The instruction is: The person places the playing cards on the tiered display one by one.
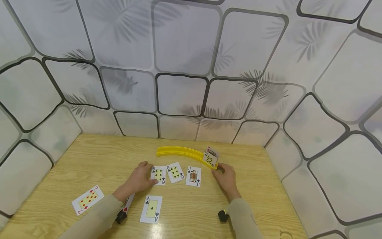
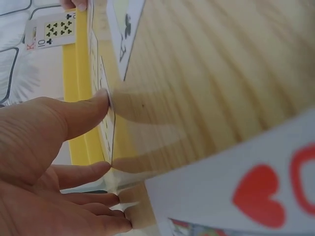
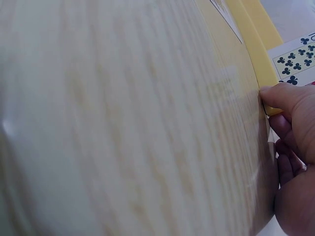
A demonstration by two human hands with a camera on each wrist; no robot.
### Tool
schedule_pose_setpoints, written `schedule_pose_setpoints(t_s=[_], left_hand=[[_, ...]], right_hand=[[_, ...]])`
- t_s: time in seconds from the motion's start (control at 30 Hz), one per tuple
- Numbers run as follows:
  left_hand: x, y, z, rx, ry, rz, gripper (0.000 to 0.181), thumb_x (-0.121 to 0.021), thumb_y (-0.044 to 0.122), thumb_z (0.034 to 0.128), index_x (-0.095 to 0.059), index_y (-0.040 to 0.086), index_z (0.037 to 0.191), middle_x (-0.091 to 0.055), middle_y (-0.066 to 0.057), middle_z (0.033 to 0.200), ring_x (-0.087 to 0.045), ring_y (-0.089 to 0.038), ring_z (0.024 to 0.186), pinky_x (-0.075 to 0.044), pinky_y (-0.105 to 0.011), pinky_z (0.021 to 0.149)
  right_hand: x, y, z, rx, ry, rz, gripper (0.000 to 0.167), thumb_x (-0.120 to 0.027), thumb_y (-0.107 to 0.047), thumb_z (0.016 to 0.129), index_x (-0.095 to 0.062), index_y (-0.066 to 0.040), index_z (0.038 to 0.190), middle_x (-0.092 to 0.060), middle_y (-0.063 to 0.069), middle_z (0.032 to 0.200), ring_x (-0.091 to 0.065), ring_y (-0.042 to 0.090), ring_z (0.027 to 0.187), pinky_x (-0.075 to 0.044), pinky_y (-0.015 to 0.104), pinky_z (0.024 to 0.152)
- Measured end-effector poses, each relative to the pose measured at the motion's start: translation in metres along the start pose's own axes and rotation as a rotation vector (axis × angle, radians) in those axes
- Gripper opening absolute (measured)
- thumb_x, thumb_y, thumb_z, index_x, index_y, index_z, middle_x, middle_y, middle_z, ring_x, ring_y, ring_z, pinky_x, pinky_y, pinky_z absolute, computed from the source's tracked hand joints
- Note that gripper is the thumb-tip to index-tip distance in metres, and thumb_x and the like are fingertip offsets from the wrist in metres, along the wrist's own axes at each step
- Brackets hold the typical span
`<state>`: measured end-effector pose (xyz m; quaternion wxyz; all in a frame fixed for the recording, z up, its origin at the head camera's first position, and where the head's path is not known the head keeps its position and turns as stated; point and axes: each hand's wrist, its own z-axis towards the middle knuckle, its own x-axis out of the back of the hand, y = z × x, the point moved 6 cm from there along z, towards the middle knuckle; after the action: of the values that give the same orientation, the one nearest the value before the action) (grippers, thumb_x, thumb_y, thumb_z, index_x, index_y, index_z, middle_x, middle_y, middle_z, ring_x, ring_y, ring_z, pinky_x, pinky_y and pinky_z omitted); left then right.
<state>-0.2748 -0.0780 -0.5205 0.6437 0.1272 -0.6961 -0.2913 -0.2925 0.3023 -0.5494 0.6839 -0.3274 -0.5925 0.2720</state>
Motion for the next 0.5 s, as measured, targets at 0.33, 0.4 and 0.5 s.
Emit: schedule_pose_setpoints(t_s=[0.33, 0.4, 0.5], left_hand=[[0.0012, 0.0043, 0.0034, 0.026, -0.007, 0.002, 0.072, -0.089, 0.021, 0.0854, -0.055, -0.012, 0.140, -0.042, -0.042, 0.154, -0.037, -0.059, 0.147, -0.034, -0.064, 0.123], [0.0016, 0.0056, 0.0034, 0.021, 0.001, -0.002, 0.071, -0.090, 0.021, 0.0840, -0.055, -0.011, 0.138, -0.049, -0.039, 0.149, -0.042, -0.056, 0.145, -0.037, -0.062, 0.121], [0.0010, 0.0055, 0.0030, 0.020, 0.019, -0.036, 0.069, -0.091, 0.017, 0.0829, -0.054, -0.008, 0.136, -0.056, -0.032, 0.140, -0.051, -0.050, 0.138, -0.044, -0.059, 0.117]], right_hand=[[0.0009, -0.0020, -0.0004, 0.002, 0.001, 0.006, 0.047, -0.079, -0.018, 0.095, -0.066, 0.005, 0.134, -0.068, 0.025, 0.131, -0.051, 0.043, 0.137, -0.032, 0.063, 0.122], [0.0009, -0.0027, -0.0008, 0.006, 0.000, 0.000, 0.047, -0.078, -0.019, 0.096, -0.066, 0.006, 0.134, -0.068, 0.025, 0.131, -0.051, 0.044, 0.137, -0.032, 0.064, 0.122], [0.0003, -0.0033, -0.0011, 0.004, -0.006, -0.008, 0.047, -0.077, -0.019, 0.097, -0.065, 0.005, 0.135, -0.067, 0.025, 0.132, -0.050, 0.044, 0.137, -0.032, 0.063, 0.122]])
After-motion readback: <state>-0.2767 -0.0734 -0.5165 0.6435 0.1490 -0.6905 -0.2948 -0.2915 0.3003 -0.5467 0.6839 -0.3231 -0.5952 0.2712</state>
